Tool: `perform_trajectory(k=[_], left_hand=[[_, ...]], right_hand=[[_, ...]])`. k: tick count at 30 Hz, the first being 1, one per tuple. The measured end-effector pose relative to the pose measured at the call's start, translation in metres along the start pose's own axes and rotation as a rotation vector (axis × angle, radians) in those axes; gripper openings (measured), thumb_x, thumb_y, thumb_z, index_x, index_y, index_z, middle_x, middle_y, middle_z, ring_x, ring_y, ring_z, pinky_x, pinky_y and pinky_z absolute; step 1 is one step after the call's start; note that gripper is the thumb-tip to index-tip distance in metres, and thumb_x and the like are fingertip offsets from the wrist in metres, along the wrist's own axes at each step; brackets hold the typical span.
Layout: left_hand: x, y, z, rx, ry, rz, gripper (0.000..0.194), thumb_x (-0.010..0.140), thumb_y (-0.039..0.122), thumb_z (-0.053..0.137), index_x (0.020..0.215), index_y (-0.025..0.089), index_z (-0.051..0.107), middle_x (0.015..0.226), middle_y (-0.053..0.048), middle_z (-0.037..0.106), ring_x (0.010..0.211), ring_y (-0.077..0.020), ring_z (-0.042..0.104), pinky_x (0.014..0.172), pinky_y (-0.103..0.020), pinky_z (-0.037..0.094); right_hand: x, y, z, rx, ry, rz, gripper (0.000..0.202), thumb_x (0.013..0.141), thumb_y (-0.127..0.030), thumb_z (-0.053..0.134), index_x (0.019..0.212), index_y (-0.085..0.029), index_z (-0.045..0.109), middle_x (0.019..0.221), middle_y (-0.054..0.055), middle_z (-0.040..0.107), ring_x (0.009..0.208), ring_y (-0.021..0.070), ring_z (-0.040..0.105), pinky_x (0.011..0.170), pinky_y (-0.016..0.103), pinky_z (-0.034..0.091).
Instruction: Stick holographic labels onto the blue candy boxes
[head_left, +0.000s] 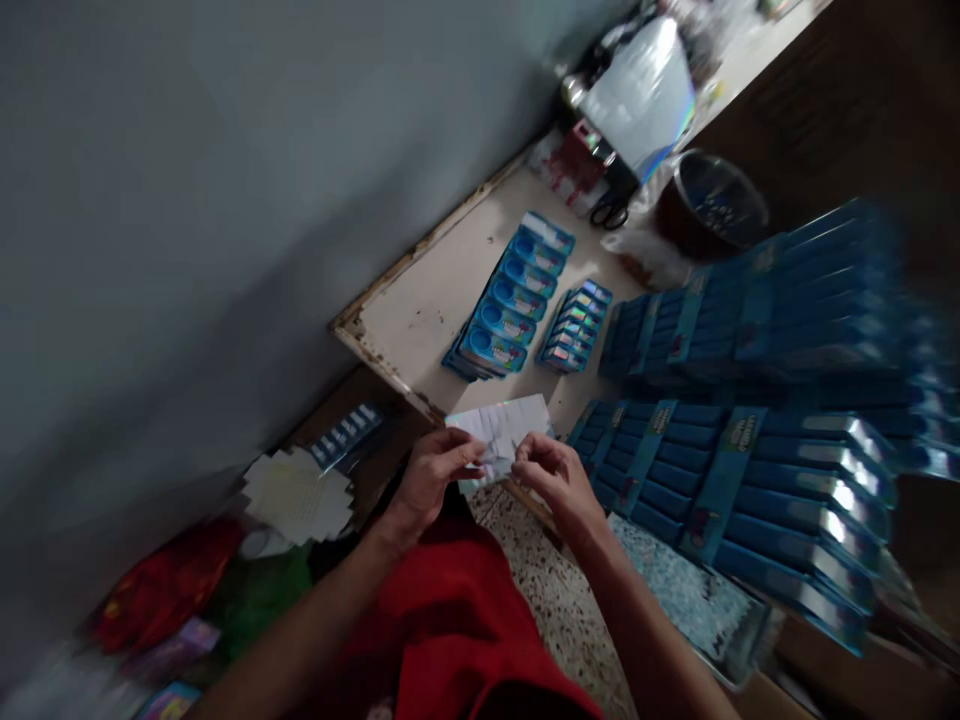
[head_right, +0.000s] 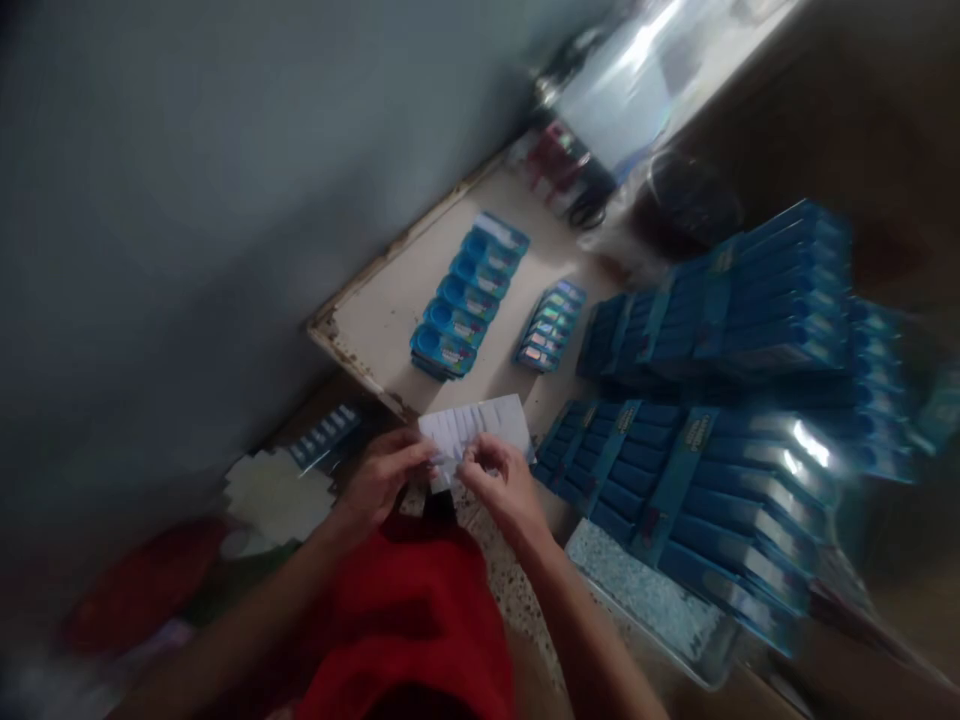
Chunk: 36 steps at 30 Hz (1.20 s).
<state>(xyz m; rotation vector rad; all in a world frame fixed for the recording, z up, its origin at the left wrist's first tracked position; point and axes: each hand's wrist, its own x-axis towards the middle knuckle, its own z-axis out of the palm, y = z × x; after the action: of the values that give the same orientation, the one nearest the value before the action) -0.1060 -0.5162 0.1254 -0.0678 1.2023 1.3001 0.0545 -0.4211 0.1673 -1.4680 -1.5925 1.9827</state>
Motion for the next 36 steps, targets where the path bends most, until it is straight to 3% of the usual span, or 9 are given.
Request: perform_trajectory(k=[4,8,13,17,23,30,36], left_hand=[[-0.005,0.031,0.010,0.097,0.020,0.112,0.028,0.067,0.037,0.092,0.072,0.016,0.075,0.071,-0.003,0.069,0.062,-0.0136,0.062,0.061,-0.025,0.054],[0.004,0.085,0.030,0.220,0.003,0.274,0.024,0.069,0.034,0.092,0.071,0.016,0.076,0.064,-0.002,0.068,0.058,-0.0127,0.060,0.058,-0.023,0.048],[0.058,0.156,0.060,0.269,0.065,0.487,0.030,0.064,0.036,0.094,0.073,0.013,0.076,0.065,-0.003,0.068,0.059,-0.0124,0.060,0.060,-0.023,0.051],[0.110,0.191,0.079,0.216,0.040,0.520,0.034,0.061,0.037,0.093,0.074,0.013,0.073,0.068,-0.002,0.068,0.062,-0.0133,0.063,0.066,-0.027,0.056],[0.148,0.201,0.088,0.178,0.046,0.502,0.034,0.062,0.038,0.090,0.078,0.012,0.073,0.072,-0.004,0.071,0.068,-0.0152,0.068,0.072,-0.030,0.059],[0.154,0.198,0.085,0.166,0.047,0.451,0.032,0.063,0.035,0.089,0.079,0.012,0.074,0.071,-0.005,0.072,0.067,-0.0158,0.070,0.073,-0.030,0.061],[0.156,0.197,0.084,0.156,0.051,0.420,0.028,0.065,0.031,0.088,0.080,0.012,0.073,0.072,-0.006,0.073,0.068,-0.0168,0.071,0.074,-0.033,0.062]], right_hand=[[0.006,-0.027,-0.016,-0.049,-0.039,-0.028,0.032,0.078,-0.048,0.078,0.070,-0.020,0.063,0.063,0.000,0.057,0.060,0.0142,0.045,0.056,0.027,0.032],[0.028,-0.074,-0.031,-0.149,-0.031,-0.142,0.037,0.080,-0.052,0.078,0.069,-0.019,0.065,0.061,-0.001,0.055,0.058,0.0125,0.042,0.053,0.026,0.027],[0.098,-0.142,-0.043,-0.397,0.079,-0.305,0.033,0.080,-0.048,0.072,0.065,-0.019,0.068,0.054,-0.004,0.048,0.055,0.0110,0.037,0.053,0.027,0.023],[0.157,-0.184,-0.052,-0.695,0.189,-0.277,0.025,0.078,-0.039,0.070,0.065,-0.017,0.071,0.051,-0.005,0.043,0.054,0.0104,0.037,0.056,0.028,0.022],[0.194,-0.197,-0.056,-0.861,0.243,-0.214,0.023,0.077,-0.035,0.065,0.070,-0.015,0.073,0.054,-0.005,0.044,0.058,0.0115,0.041,0.059,0.030,0.024],[0.202,-0.183,-0.058,-0.808,0.217,-0.234,0.027,0.079,-0.039,0.064,0.071,-0.015,0.073,0.052,-0.006,0.041,0.056,0.0109,0.038,0.058,0.029,0.024],[0.200,-0.184,-0.053,-0.795,0.248,-0.203,0.025,0.079,-0.037,0.065,0.069,-0.015,0.072,0.052,-0.005,0.044,0.055,0.0110,0.040,0.059,0.028,0.026]])
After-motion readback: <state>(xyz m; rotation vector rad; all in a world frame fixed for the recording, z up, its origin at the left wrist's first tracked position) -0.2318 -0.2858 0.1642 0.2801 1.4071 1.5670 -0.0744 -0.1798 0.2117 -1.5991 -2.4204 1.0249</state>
